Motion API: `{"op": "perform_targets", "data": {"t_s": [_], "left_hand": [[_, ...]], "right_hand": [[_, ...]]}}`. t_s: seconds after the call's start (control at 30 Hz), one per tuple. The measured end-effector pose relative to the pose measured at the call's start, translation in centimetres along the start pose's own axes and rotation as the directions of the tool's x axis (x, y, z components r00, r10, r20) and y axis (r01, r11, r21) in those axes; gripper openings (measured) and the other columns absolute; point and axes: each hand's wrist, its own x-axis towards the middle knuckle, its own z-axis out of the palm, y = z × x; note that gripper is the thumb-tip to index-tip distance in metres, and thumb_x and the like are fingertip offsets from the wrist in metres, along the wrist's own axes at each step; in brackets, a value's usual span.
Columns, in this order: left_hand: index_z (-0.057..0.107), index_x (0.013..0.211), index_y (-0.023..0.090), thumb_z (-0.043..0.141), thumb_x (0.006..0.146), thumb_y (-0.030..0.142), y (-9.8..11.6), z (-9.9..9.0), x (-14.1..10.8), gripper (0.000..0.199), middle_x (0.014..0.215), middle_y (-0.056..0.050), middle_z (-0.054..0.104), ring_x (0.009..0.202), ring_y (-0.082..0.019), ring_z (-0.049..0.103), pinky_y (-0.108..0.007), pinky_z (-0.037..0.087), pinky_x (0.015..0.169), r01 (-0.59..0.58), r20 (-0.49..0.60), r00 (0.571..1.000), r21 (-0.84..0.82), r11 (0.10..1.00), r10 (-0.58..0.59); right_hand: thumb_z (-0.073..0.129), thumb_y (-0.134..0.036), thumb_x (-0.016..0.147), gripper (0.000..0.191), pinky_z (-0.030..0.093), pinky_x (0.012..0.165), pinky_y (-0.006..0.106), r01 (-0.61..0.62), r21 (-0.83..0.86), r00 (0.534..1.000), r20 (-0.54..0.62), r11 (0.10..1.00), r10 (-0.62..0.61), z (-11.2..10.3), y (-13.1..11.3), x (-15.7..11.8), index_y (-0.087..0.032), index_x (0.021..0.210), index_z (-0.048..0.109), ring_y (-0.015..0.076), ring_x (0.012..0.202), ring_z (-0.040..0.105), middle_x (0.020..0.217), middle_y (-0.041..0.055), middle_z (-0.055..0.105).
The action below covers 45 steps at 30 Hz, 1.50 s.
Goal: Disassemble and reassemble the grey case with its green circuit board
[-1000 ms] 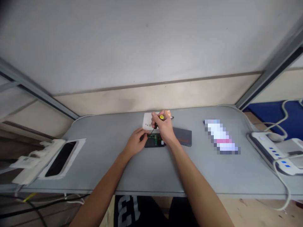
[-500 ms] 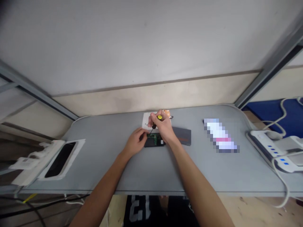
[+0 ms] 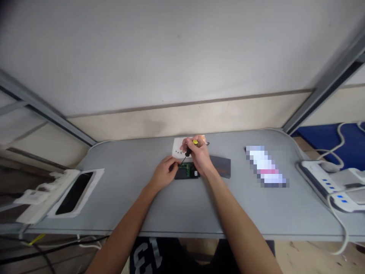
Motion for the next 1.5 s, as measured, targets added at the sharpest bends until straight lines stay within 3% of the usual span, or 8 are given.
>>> {"op": "perform_targets", "data": {"t_s": [0.17,0.33,0.5,0.63,0.93,1.17,1.37,1.5], "left_hand": [[0.068,0.094,0.02,0.052,0.095,0.011,-0.2,0.1,0.0,0.019,0.094,-0.005,0.069,0.093,-0.021,0.065,-0.036,0.052,0.088,0.003,0.002,1.0,0.008,1.0,-0.003],[0.07,0.097,0.02,0.052,0.096,0.012,-0.1,0.1,-0.1,0.02,0.097,-0.006,0.069,0.095,-0.021,0.066,-0.036,0.053,0.09,0.019,-0.001,1.0,0.003,1.0,-0.019],[0.069,0.097,0.02,0.052,0.096,0.011,-0.1,0.1,0.0,0.02,0.096,-0.005,0.069,0.095,-0.021,0.066,-0.036,0.053,0.09,0.005,-0.011,1.0,0.004,1.0,-0.005],[0.068,0.094,0.02,0.052,0.095,0.01,-0.3,0.2,0.0,0.019,0.093,-0.005,0.069,0.092,-0.021,0.065,-0.037,0.053,0.087,-0.011,-0.007,1.0,0.018,1.0,0.011],[0.071,0.096,0.02,0.052,0.097,0.013,-0.2,0.2,0.0,0.02,0.097,-0.006,0.069,0.096,-0.021,0.066,-0.036,0.053,0.09,0.027,0.003,1.0,-0.003,1.0,-0.027],[0.068,0.097,0.02,0.047,0.1,0.015,-0.5,0.1,-0.1,0.022,0.099,-0.005,0.069,0.097,-0.021,0.065,-0.037,0.052,0.092,0.046,0.032,0.998,-0.038,0.998,-0.044],[0.063,0.107,0.021,0.043,0.103,0.018,-0.5,-0.2,-0.3,0.022,0.109,-0.007,0.07,0.106,-0.021,0.065,-0.037,0.051,0.099,0.092,0.02,0.996,-0.065,0.994,-0.091],[0.062,0.106,0.021,0.046,0.102,0.023,-0.1,-0.8,-0.5,0.016,0.1,-0.007,0.071,0.094,-0.021,0.065,-0.035,0.05,0.089,0.13,0.031,0.991,0.05,0.99,-0.132]], "right_hand": [[0.073,-0.067,0.083,0.051,0.033,0.049,0.025,0.067,-0.144,0.996,-0.049,0.987,-0.075,0.4,0.3,0.0,-0.025,0.08,0.043,0.0089,0.049,0.035,0.06,-0.0093,0.034],[0.063,-0.069,0.089,0.046,0.045,0.062,0.028,0.029,-0.085,0.999,0.035,0.996,-0.026,0.6,0.0,-0.1,-0.024,0.096,0.066,0.0134,0.066,0.052,0.075,-0.0009,0.053],[0.08,-0.058,0.079,0.043,0.047,0.066,0.028,0.007,-0.084,1.0,0.018,0.996,-0.005,0.4,0.1,-0.2,-0.024,0.082,0.053,0.0133,0.07,0.06,0.082,-0.0018,0.062],[0.073,-0.061,0.085,0.048,0.04,0.056,0.026,0.089,-0.332,0.988,-0.091,0.939,-0.125,0.1,0.1,-0.1,-0.025,0.079,0.041,0.0108,0.053,0.046,0.058,-0.0084,0.046],[0.051,-0.064,0.098,0.045,0.048,0.065,0.029,0.178,-0.658,0.974,0.01,0.732,-0.228,0.1,-0.3,-0.7,-0.022,0.096,0.066,0.014,0.066,0.058,0.075,-0.0014,0.056],[0.045,-0.059,0.102,0.042,0.05,0.064,0.029,0.368,-0.583,0.852,-0.1,0.724,-0.513,0.7,-1.8,-1.1,-0.023,0.085,0.055,0.0144,0.065,0.06,0.072,0.0004,0.064],[0.051,-0.051,0.102,0.034,0.046,0.064,0.03,0.384,-0.885,0.604,0.026,0.262,-0.797,-1.4,-6.3,-2.5,-0.022,0.086,0.06,0.0148,0.065,0.055,0.074,0.0002,0.057],[0.058,-0.053,0.098,0.032,0.051,0.07,0.034,0.233,-0.96,0.858,0.278,-0.156,-0.432,-4.6,-8.1,-5.0,-0.024,0.101,0.073,0.0192,0.077,0.065,0.104,0.0079,0.067]]}}
